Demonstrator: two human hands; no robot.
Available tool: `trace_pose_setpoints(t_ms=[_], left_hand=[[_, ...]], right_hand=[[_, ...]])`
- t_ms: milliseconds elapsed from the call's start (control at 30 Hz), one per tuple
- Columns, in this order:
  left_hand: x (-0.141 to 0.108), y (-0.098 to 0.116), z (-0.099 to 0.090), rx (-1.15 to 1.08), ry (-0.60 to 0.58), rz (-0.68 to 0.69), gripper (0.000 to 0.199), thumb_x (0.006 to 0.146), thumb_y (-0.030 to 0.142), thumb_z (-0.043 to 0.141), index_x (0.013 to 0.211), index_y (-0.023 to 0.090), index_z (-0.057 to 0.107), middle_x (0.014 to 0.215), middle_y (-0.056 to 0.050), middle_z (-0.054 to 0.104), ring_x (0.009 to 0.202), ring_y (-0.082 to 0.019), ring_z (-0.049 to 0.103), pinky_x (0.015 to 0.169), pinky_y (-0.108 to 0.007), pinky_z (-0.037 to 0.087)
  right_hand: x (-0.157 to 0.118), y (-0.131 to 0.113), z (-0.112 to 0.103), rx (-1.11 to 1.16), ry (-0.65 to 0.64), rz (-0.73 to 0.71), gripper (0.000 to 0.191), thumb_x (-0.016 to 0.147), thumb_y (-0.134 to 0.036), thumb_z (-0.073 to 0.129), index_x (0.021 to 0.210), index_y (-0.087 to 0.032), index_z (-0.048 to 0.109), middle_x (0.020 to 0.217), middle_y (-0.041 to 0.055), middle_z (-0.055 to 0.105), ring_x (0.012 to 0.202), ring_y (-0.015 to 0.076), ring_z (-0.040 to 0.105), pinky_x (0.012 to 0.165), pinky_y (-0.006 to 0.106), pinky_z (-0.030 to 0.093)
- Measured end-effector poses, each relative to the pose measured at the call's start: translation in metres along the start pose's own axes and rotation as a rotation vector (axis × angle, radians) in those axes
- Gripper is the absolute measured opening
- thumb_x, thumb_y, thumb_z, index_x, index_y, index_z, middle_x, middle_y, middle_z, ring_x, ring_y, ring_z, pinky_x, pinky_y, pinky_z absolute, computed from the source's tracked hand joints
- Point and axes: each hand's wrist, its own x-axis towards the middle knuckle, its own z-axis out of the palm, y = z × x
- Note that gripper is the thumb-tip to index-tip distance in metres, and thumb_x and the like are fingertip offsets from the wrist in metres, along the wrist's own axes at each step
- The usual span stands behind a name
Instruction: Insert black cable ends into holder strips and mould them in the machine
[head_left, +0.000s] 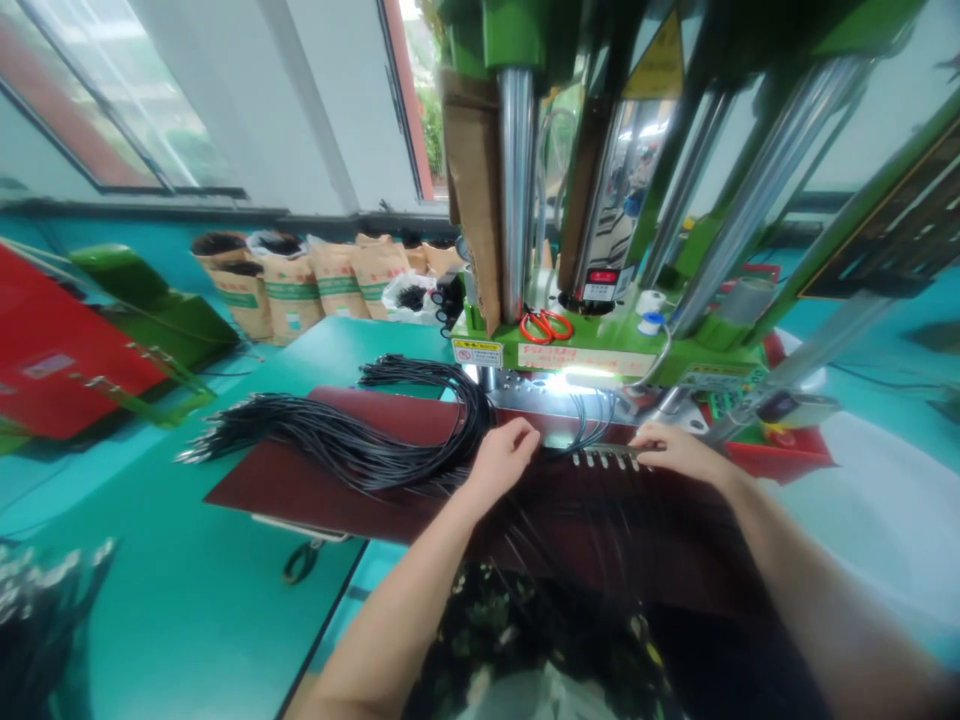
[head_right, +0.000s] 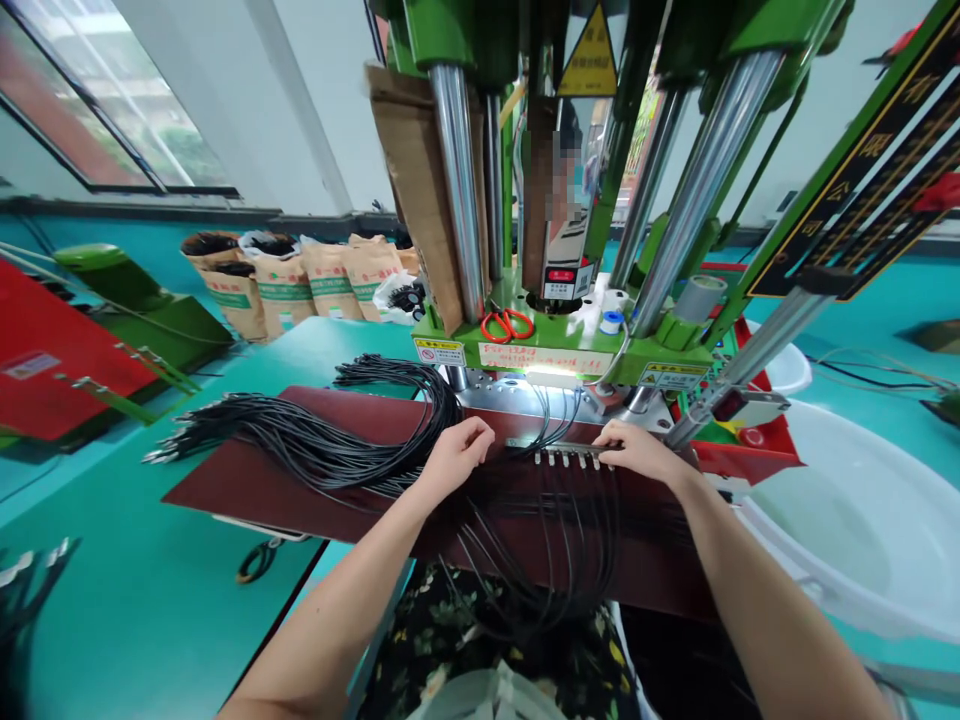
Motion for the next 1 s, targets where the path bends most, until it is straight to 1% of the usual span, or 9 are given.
trace_pose_setpoints(t_ms=[100, 200, 267, 333, 500, 833, 1000], left_hand=[[0.024, -0.007, 0.005, 0.123, -0.013, 0.007, 0.023, 0.082, 0.031, 0.041, 0.066, 0.019, 0.052, 0.055, 0.003, 0.053, 0.055, -0.011, 0.048, 0.058, -0.021, 0.034], [0.043, -0.016, 0.012, 0.217, -0.068, 0.023, 0.02, 0.08, 0.029, 0.043, 0.064, 0.019, 0.051, 0.058, 0.003, 0.054, 0.058, -0.012, 0.05, 0.06, -0.022, 0.034], [0.049, -0.024, 0.017, 0.234, -0.096, 0.021, 0.019, 0.079, 0.028, 0.045, 0.063, 0.019, 0.051, 0.058, 0.002, 0.055, 0.058, -0.012, 0.05, 0.059, -0.023, 0.034], [0.05, -0.032, 0.02, 0.237, -0.111, 0.014, 0.02, 0.079, 0.027, 0.044, 0.062, 0.019, 0.051, 0.057, 0.002, 0.055, 0.058, -0.012, 0.051, 0.059, -0.023, 0.034], [0.047, -0.041, 0.019, 0.235, -0.143, 0.01, 0.021, 0.081, 0.029, 0.042, 0.066, 0.019, 0.053, 0.06, 0.002, 0.057, 0.06, -0.012, 0.052, 0.06, -0.023, 0.035], [0.044, -0.04, 0.018, 0.236, -0.149, 0.011, 0.02, 0.081, 0.03, 0.043, 0.069, 0.019, 0.056, 0.063, 0.002, 0.058, 0.063, -0.013, 0.052, 0.061, -0.023, 0.036], [0.044, -0.04, 0.017, 0.227, -0.147, 0.009, 0.02, 0.08, 0.029, 0.044, 0.07, 0.019, 0.057, 0.065, 0.001, 0.059, 0.064, -0.013, 0.053, 0.061, -0.023, 0.036]], right_hand=[[-0.004, 0.006, 0.006, 0.063, 0.081, 0.074, 0.023, 0.069, -0.034, 0.057, 0.08, -0.019, 0.069, 0.083, 0.0046, 0.066, 0.078, 0.0213, 0.06, 0.074, 0.033, 0.046], [-0.007, 0.014, 0.011, 0.071, 0.215, 0.119, 0.029, 0.073, -0.038, 0.051, 0.086, -0.018, 0.068, 0.092, 0.0069, 0.068, 0.085, 0.0239, 0.061, 0.081, 0.037, 0.045], [-0.009, 0.018, 0.016, 0.078, 0.285, 0.128, 0.03, 0.075, -0.039, 0.049, 0.088, -0.019, 0.068, 0.097, 0.0069, 0.068, 0.091, 0.0242, 0.061, 0.085, 0.037, 0.044], [-0.009, 0.022, 0.019, 0.08, 0.323, 0.126, 0.028, 0.076, -0.037, 0.048, 0.086, -0.02, 0.067, 0.096, 0.0062, 0.068, 0.092, 0.0238, 0.061, 0.085, 0.037, 0.044], [-0.008, 0.023, 0.024, 0.067, 0.346, 0.1, 0.024, 0.077, -0.035, 0.049, 0.082, -0.02, 0.067, 0.092, 0.0047, 0.069, 0.09, 0.0229, 0.062, 0.085, 0.036, 0.044], [-0.01, 0.024, 0.025, 0.015, 0.369, 0.065, 0.024, 0.08, -0.034, 0.047, 0.082, -0.021, 0.067, 0.093, 0.0045, 0.068, 0.091, 0.022, 0.061, 0.086, 0.036, 0.044], [-0.011, 0.022, 0.025, -0.03, 0.378, 0.056, 0.025, 0.08, -0.033, 0.045, 0.082, -0.02, 0.066, 0.092, 0.0049, 0.069, 0.089, 0.0218, 0.062, 0.083, 0.035, 0.046]])
